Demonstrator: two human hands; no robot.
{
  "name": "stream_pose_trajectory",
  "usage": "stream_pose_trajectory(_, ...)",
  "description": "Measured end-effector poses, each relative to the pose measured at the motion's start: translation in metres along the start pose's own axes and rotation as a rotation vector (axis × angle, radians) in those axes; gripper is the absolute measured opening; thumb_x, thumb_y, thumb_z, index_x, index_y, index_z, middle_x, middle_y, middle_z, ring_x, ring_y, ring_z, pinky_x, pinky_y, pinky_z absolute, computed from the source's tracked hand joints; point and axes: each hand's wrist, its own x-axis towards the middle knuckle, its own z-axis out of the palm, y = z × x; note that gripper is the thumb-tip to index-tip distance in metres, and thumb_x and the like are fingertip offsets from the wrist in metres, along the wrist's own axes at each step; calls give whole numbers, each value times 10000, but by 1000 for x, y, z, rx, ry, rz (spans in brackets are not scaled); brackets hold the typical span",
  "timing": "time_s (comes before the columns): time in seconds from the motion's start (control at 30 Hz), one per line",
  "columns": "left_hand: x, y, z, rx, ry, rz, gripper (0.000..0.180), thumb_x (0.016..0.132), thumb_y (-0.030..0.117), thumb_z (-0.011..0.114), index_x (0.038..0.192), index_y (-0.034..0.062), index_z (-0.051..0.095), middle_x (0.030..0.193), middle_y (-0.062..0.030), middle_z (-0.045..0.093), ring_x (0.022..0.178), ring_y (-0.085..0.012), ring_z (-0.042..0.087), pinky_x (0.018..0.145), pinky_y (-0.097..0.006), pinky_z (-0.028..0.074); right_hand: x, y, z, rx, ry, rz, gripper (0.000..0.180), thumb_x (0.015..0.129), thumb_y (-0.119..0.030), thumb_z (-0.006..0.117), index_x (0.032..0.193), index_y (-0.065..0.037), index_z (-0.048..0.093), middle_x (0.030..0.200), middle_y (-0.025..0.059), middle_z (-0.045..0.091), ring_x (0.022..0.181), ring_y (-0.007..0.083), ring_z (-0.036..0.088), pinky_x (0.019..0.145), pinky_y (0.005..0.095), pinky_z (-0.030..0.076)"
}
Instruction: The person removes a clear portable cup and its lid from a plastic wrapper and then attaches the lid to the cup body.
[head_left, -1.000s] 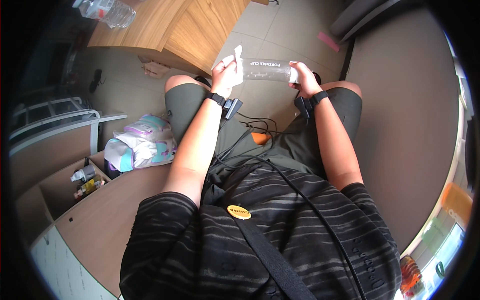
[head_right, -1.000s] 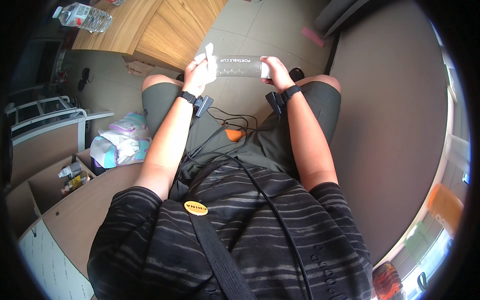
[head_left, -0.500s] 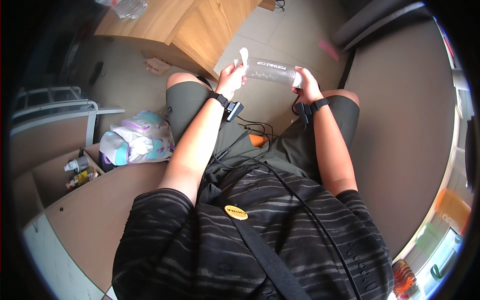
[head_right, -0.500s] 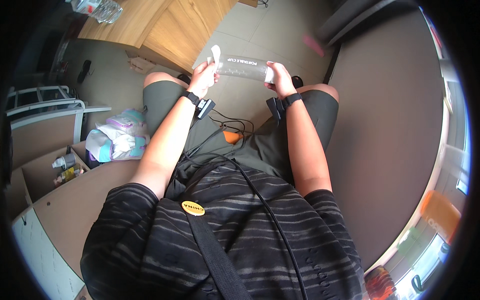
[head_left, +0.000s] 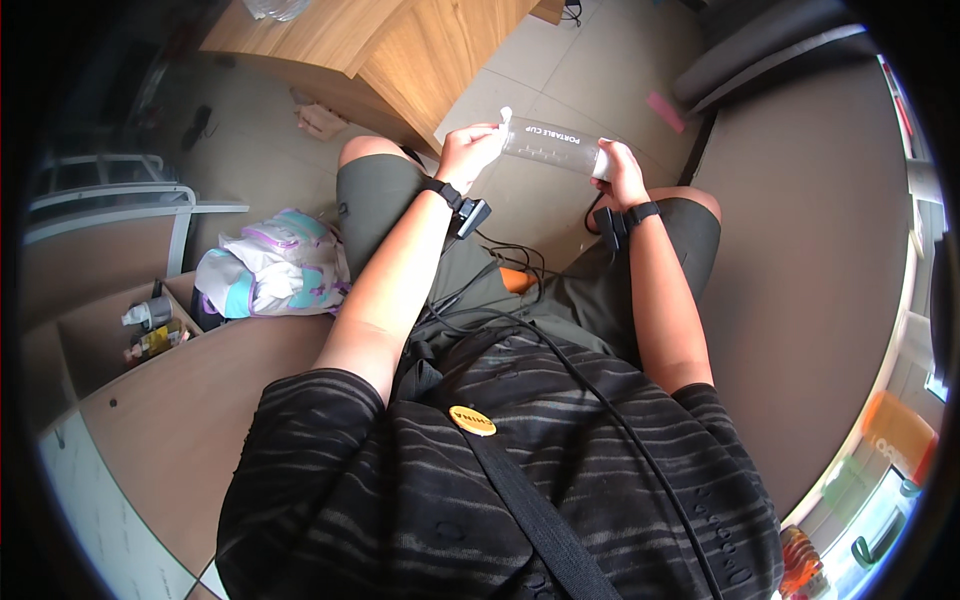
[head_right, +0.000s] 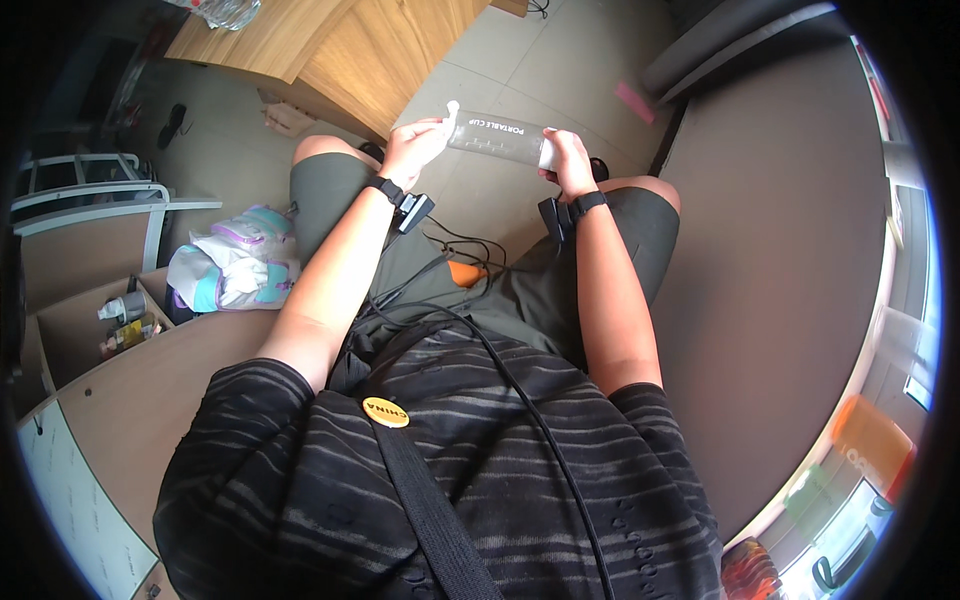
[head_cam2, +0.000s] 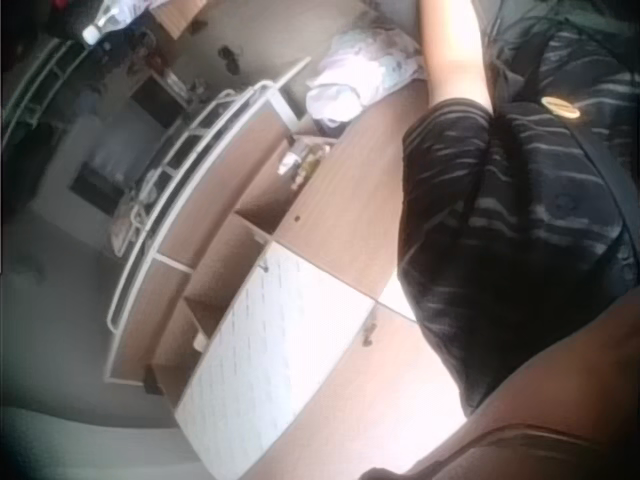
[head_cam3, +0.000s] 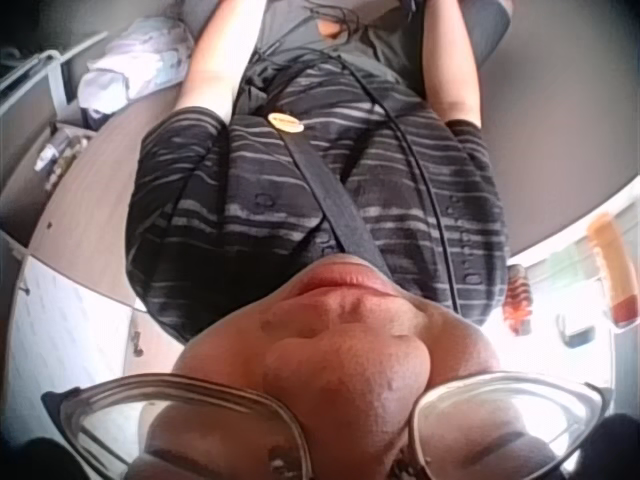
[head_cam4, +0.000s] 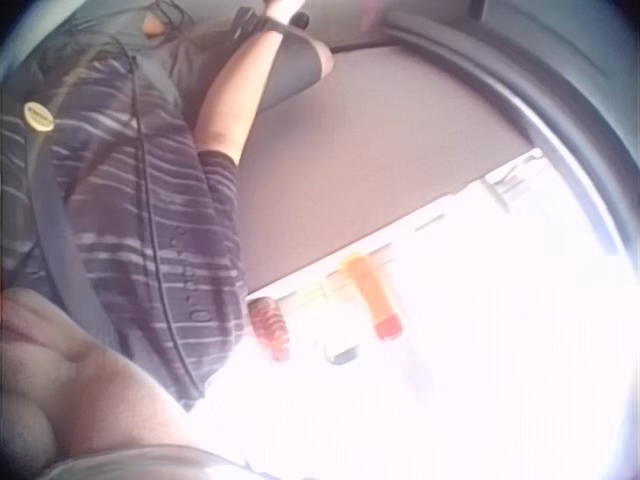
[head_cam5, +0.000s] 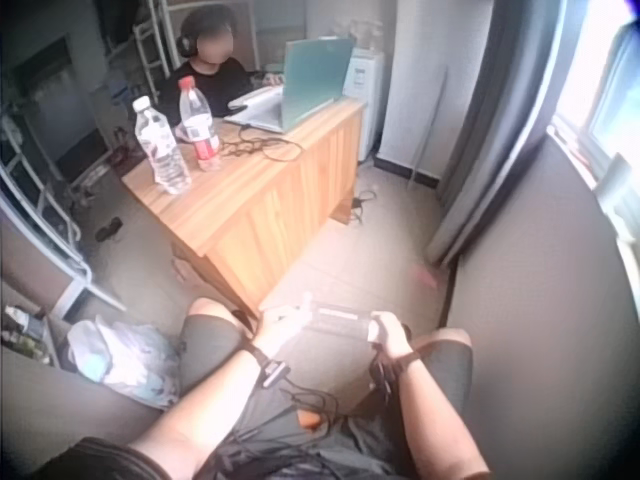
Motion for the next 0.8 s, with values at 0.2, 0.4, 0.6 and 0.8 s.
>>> stream_pose_trajectory(0.2, 7, -7, -12, -4, -157, -115, 210, 989, 46, 661, 1176, -27, 725, 1067, -10, 694, 911, -61, 632, 820, -200, 508, -1, -4, 0, -41, 15, -77, 515, 924, -466, 643, 1186, -28, 576, 859, 68, 628, 597, 171, 604, 527, 296, 460)
stream_pose_trajectory(0.4, 5, -4, -9, 147, -169, -27, 169, 1018, 117, 643, 1095, -5, 731, 933, 44, 658, 817, -25, 565, 706, -184, 441, -6, -11, 1, -8, 56, -176, 500, 914, -437, 650, 1182, -18, 597, 872, 80, 627, 647, 173, 612, 520, 303, 477)
stream_pose_trajectory(0.6, -4, 11, -4, 215, -141, -101, 160, 1017, 138, 657, 1056, 3, 731, 840, 62, 637, 670, -7, 514, 566, -185, 376, -7, -15, -8, -38, -15, -222, 469, 897, -391, 683, 1174, -24, 589, 906, 81, 629, 698, 171, 617, 535, 312, 493)
stream_pose_trajectory(0.8, -5, 4, -9, 129, -274, -119, 155, 1010, 165, 686, 1027, 18, 731, 778, 54, 623, 611, -16, 510, 531, -196, 385, -4, -15, -18, -77, -19, -261, 442, 889, -346, 702, 1158, -12, 593, 907, 91, 640, 696, 168, 620, 533, 310, 489)
